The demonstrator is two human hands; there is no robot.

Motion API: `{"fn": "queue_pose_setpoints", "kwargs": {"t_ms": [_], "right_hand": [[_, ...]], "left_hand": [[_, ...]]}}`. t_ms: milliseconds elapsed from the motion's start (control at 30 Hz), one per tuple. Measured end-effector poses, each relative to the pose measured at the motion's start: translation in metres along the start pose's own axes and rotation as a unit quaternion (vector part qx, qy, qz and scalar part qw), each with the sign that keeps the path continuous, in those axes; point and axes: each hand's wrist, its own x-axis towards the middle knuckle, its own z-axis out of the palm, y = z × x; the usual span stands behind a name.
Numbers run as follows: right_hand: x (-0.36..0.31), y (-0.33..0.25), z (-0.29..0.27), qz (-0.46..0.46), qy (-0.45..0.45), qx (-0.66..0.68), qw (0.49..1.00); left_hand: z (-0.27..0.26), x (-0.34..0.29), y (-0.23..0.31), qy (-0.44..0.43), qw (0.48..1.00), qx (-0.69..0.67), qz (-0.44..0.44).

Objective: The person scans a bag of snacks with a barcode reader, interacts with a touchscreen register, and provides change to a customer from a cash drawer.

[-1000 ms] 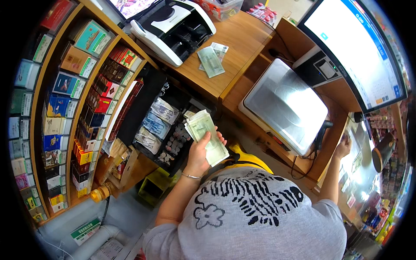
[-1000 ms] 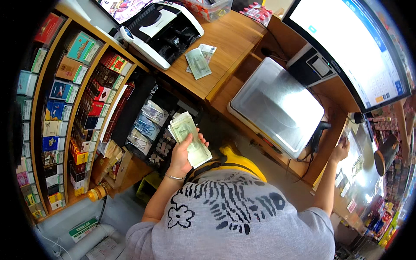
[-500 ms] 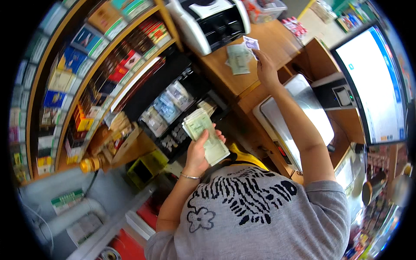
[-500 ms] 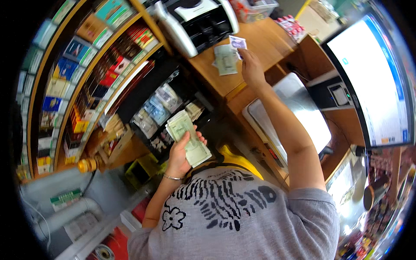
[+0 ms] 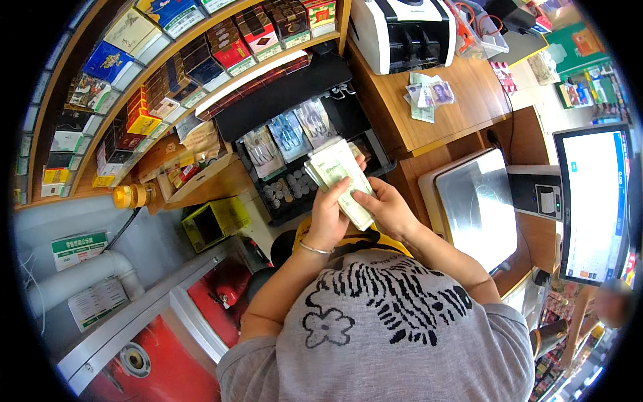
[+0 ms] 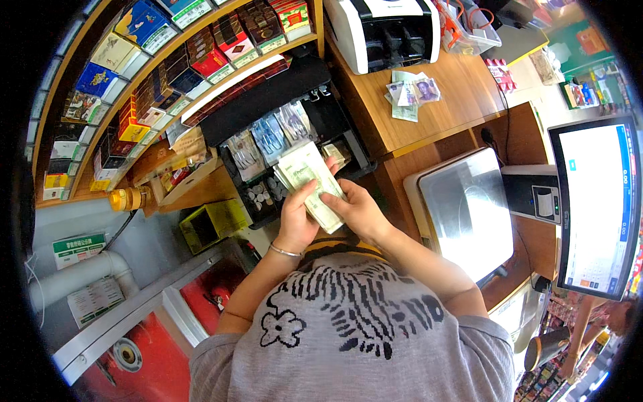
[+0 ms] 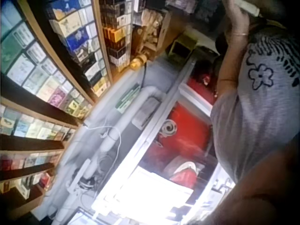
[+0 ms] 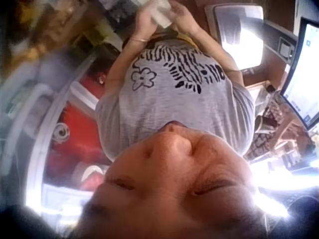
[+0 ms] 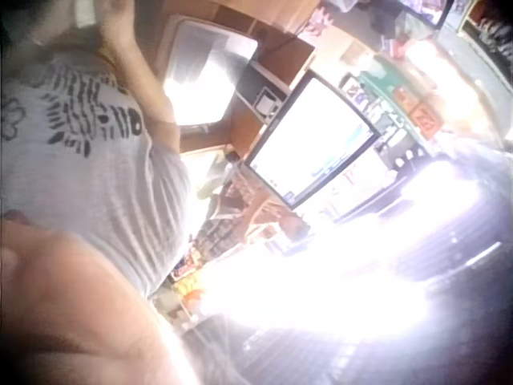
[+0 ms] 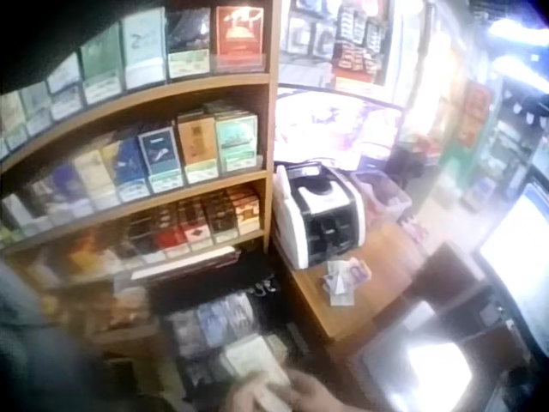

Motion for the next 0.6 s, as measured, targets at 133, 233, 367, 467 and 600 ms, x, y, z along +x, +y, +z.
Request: {"fn": "queue_pose_setpoints", "kwargs": {"t_ms": [133,233,367,467,600], "right_hand": [[-0.011,-0.007,-0.001,0.058,-0.033,0.122,0.990],[-0.014,-0.007,0.004,0.046,-0.031,0.089,0.994],[-0.013,-0.006,0.012,0.045,0.000,0.085,0.995],[-0.010,-0.006,0.012,0.059,0.006,0.142,0.988],[-0.004,-0.008,0.007,0.082,-0.026,0.225,0.971]], "left_hand": [[0.011,0.011,0.019,-0.010,0.998,-0.023,0.062],[0.004,0.019,0.017,-0.005,0.997,-0.018,0.081],[0.001,0.022,0.015,0.000,0.996,0.003,0.091],[0.004,0.023,0.019,-0.024,0.993,0.031,0.110],[0.011,0.021,0.030,-0.067,0.993,0.054,0.086]]}}
